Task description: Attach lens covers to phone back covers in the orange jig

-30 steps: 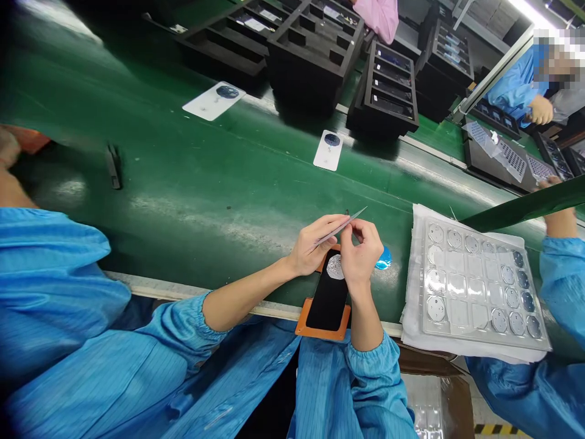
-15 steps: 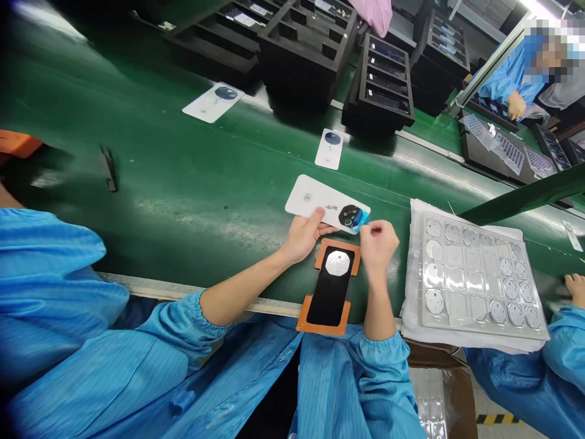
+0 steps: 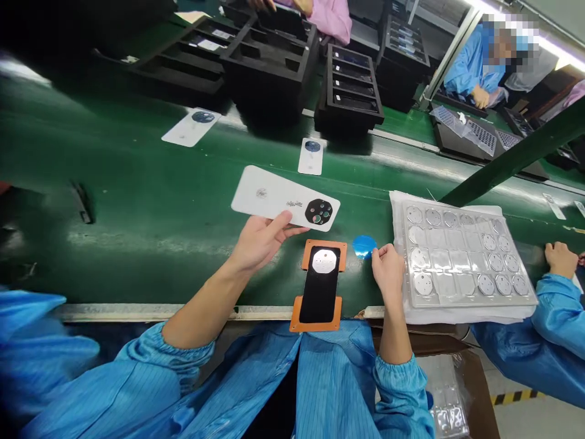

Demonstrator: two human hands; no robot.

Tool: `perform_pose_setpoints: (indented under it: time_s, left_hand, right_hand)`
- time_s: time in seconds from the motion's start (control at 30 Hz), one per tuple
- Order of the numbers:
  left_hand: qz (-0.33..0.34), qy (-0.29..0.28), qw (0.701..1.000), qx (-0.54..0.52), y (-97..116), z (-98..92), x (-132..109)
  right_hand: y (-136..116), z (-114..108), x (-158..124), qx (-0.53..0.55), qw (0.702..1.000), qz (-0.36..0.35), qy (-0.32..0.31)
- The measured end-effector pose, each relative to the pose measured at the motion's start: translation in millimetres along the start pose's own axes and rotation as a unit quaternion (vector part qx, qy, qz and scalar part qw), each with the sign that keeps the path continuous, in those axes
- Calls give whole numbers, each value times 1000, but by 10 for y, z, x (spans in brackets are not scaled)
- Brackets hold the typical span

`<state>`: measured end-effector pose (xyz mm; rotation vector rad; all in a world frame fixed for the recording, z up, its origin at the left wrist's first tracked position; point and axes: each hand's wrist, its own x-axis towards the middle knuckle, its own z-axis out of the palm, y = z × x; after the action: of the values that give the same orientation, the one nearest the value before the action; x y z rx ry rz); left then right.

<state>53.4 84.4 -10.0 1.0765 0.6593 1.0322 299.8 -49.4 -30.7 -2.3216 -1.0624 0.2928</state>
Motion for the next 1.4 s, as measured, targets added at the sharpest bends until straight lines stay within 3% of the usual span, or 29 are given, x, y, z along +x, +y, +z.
perform_pose_setpoints:
  time_s: [0.07, 0.1, 0.17, 0.23, 0.3, 0.4, 0.57, 0.7, 0.97, 1.13, 1.27, 1.4]
  left_hand:
    - [71, -45, 987, 135, 110, -42, -184]
    - [117, -91, 966, 210, 147, -64, -279]
    - [210, -196, 890, 355, 161, -95, -454]
    - [280, -261, 797, 467, 83, -106, -588]
    - [325, -260, 729, 544, -60, -100, -673]
    - [360, -241, 678, 593, -266, -83, -729]
    - [375, -237, 670, 596, -342, -76, -750]
    - [356, -244, 676, 598, -321, -107, -749]
    - [343, -226, 660, 629, -336, -180, -687]
    - [308, -261, 630, 663, -349, -173, -706]
    - [289, -274, 601, 693, -376, -156, -758]
    - [275, -284, 601, 695, -370, -151, -779]
  right_hand:
    - [-52, -92, -106, 38, 998, -40, 12]
    - [-89, -137, -176, 65, 995, -73, 18]
    - [-177, -198, -335, 102, 979, -178, 17]
    - [-262, -199, -487, 85, 945, -315, -8]
    - [-312, -138, -598, 29, 901, -431, -26]
    - [-299, -2, -663, -48, 859, -510, -6]
    - [-217, 108, -640, -77, 845, -529, 13]
    - [-201, 120, -623, -64, 844, -532, 1]
    - [-188, 130, -578, -103, 828, -550, -19]
    - [-160, 189, -560, -157, 813, -558, -54]
    - [-144, 238, -594, -190, 818, -536, -90]
    - [-169, 241, -637, -202, 823, -520, -104]
